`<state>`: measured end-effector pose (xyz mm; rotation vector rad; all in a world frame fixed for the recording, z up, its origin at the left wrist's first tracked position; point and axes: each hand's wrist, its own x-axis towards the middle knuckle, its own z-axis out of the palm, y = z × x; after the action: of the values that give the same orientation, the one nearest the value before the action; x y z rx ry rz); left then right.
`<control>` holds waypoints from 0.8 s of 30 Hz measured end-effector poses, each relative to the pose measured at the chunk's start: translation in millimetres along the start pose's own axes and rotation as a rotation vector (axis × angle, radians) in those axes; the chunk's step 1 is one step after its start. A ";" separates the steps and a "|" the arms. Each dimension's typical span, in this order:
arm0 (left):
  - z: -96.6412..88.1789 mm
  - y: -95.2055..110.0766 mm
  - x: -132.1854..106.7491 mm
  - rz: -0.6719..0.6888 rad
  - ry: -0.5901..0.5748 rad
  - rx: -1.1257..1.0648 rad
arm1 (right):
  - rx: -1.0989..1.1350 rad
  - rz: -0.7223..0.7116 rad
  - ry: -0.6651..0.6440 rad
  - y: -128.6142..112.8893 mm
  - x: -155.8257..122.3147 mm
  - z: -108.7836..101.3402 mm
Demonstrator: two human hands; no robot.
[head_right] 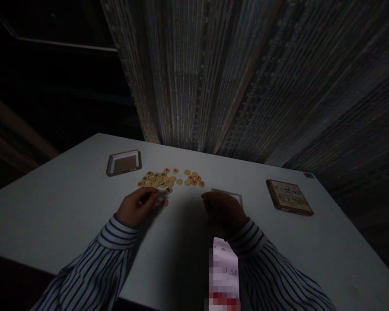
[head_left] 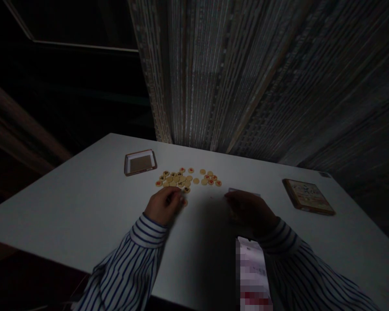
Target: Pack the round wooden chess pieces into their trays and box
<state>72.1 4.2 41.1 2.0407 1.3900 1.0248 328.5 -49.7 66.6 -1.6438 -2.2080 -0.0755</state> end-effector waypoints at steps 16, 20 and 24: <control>2.1 -24.3 24.8 -0.191 0.229 -0.173 | -0.070 0.038 -0.285 -17.5 9.1 1.6; 5.1 -27.7 22.3 -0.222 0.286 -0.215 | -0.095 0.016 -0.344 -21.1 14.4 4.2; 2.1 -32.1 20.5 -0.219 0.277 -0.167 | -0.132 -0.011 -0.410 -28.5 23.1 5.8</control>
<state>59.6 35.4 23.2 1.6327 1.5650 1.3132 294.8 -36.1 74.2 -1.8537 -2.5588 0.1266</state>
